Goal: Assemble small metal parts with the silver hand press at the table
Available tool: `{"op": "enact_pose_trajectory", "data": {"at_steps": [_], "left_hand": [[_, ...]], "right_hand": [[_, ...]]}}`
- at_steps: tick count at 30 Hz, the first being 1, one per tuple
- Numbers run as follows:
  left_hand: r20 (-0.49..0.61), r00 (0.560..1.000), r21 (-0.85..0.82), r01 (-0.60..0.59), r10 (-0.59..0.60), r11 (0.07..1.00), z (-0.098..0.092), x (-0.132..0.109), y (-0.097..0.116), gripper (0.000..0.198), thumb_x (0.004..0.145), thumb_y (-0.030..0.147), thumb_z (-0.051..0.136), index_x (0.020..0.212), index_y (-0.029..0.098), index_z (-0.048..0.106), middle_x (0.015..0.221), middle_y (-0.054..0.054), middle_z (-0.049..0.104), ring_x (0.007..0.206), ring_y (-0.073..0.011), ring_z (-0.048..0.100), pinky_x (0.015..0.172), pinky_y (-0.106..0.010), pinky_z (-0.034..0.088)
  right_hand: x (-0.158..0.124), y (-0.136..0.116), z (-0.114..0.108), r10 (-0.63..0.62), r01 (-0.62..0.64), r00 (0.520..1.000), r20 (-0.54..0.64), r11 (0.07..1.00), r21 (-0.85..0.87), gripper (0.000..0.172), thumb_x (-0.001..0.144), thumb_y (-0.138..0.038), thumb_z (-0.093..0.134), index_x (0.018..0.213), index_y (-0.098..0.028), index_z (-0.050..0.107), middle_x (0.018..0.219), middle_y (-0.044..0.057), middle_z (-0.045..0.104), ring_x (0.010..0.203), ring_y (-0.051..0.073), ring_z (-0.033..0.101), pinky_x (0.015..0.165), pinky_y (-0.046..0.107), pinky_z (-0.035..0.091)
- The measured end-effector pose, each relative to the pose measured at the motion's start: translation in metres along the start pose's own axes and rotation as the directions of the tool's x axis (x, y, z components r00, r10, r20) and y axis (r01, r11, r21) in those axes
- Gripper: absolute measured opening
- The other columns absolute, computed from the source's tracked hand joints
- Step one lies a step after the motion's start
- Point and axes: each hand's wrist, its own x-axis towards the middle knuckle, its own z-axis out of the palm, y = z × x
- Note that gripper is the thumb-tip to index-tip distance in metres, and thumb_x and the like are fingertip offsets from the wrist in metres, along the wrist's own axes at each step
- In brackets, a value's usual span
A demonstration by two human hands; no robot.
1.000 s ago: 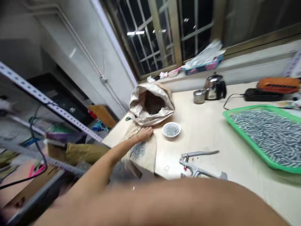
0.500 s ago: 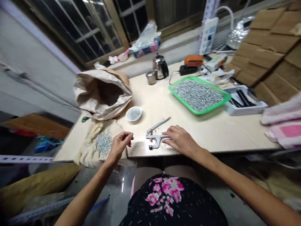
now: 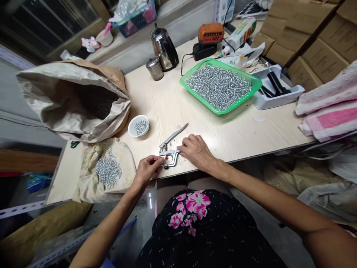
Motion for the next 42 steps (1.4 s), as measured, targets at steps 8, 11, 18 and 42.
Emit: {"op": "enact_pose_trajectory", "data": {"at_steps": [8,11,18,42], "left_hand": [[0.029,0.998,0.091,0.052,-0.055,0.994,0.002,0.006,-0.001,0.045,0.065,0.056,0.074,0.074,0.012,0.067,0.054,0.002,0.055,0.045,-0.0066,0.038,0.044,-0.020,0.024],[0.034,0.995,0.096,0.090,-0.094,0.991,0.002,0.006,0.004,0.043,0.064,0.054,0.074,0.072,0.013,0.065,0.050,0.004,0.052,0.042,-0.0060,0.037,0.042,-0.020,0.024],[0.084,0.980,0.065,0.176,-0.182,0.982,0.006,0.006,0.010,0.036,0.066,0.047,0.075,0.067,0.015,0.060,0.042,0.005,0.050,0.036,-0.0073,0.041,0.037,-0.019,0.026],[0.207,0.902,0.119,0.362,-0.379,0.925,0.002,0.010,0.026,0.024,0.077,0.031,0.074,0.073,0.014,0.058,0.051,0.007,0.056,0.033,-0.0057,0.050,0.033,-0.015,0.034]], "right_hand": [[0.001,-0.001,0.013,0.017,-0.017,0.999,-0.037,1.000,0.008,0.016,0.095,-0.025,0.056,0.096,-0.021,0.071,0.086,0.005,0.062,0.088,0.022,0.044,0.076,0.035,0.027],[0.001,-0.002,0.014,0.021,-0.020,0.999,-0.042,1.000,0.010,0.017,0.096,-0.024,0.055,0.094,-0.020,0.071,0.085,0.005,0.062,0.087,0.022,0.044,0.076,0.034,0.027],[0.001,-0.005,0.015,0.003,-0.004,0.999,-0.048,1.000,-0.025,0.016,0.096,-0.020,0.053,0.089,-0.018,0.067,0.084,0.004,0.063,0.086,0.021,0.044,0.074,0.034,0.026],[0.002,-0.008,0.009,0.053,-0.053,0.997,0.055,0.999,0.007,0.018,0.097,-0.019,0.050,0.086,-0.019,0.065,0.089,0.005,0.065,0.089,0.021,0.049,0.077,0.036,0.028]]}}
